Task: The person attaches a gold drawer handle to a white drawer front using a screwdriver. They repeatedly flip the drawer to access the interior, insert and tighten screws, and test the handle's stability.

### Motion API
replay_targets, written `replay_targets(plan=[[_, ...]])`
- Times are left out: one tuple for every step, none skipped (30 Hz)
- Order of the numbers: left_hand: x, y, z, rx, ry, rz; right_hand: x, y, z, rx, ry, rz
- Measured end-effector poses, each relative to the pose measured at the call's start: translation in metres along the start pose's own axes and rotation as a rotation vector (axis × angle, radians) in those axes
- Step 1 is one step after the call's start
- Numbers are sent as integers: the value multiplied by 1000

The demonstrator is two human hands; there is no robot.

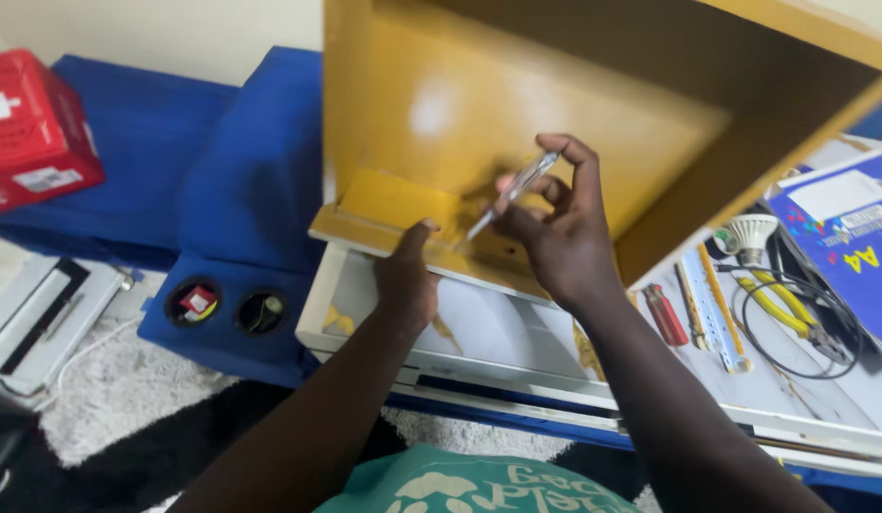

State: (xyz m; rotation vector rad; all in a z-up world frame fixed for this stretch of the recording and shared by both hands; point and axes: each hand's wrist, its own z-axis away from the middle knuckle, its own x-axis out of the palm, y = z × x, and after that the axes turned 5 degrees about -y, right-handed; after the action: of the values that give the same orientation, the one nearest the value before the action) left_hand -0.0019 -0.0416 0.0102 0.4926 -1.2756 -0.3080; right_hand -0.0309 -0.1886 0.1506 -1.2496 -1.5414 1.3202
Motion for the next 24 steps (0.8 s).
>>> replay_targets(plan=[[-1,4,2,-4,-10,18,9,5,-7,-48,42,-15],[0,8,4,-14,-13,4,13,10,-12,-97,18,39],[0,12,6,-25,-17,-10,16,15,-16,-147,-6,92],[-2,14,9,-42,-17,-30,18,20,-17,-190,-26,141],[-4,15,11,-29,-24,-40,18,25,-18,-212,-64,175],[-4,16,12,-17,-36,-53,18,28,-19,-238,-98,208],[-5,16,12,-5,-49,-66,17,30,-21,-265,-131,240],[-7,16,13,11,-94,-42,16,33,-21,-239,-140,213],[-9,16,13,27,-139,-18,15,34,-22,-213,-147,186],[-11,15,12,44,-184,5,14,36,-23,-189,-155,157],[-12,13,11,50,-191,-1,13,38,-23,-193,-171,141],[-13,13,9,59,-199,-9,12,40,-24,-199,-187,124],[-14,12,8,67,-206,-17,12,42,-24,-204,-204,107],[-14,11,7,53,-191,-22,12,43,-25,-219,-214,130],[-14,11,6,40,-175,-28,13,44,-25,-233,-224,153],[-15,12,6,26,-160,-34,15,44,-25,-246,-234,176],[-15,13,6,28,-187,-19,17,44,-24,-247,-233,193],[-15,13,7,32,-215,-4,18,44,-24,-248,-233,210],[-15,13,8,36,-244,12,19,43,-23,-249,-233,227],[-14,14,8,38,-256,15,20,41,-22,-249,-220,257],[-13,15,9,41,-269,17,22,40,-22,-248,-207,287],[-13,15,9,44,-283,21,23,37,-21,-248,-195,318],[-12,16,10,56,-297,26,24,35,-21,-240,-189,338],[-12,16,10,68,-311,31,26,33,-21,-232,-184,358]])
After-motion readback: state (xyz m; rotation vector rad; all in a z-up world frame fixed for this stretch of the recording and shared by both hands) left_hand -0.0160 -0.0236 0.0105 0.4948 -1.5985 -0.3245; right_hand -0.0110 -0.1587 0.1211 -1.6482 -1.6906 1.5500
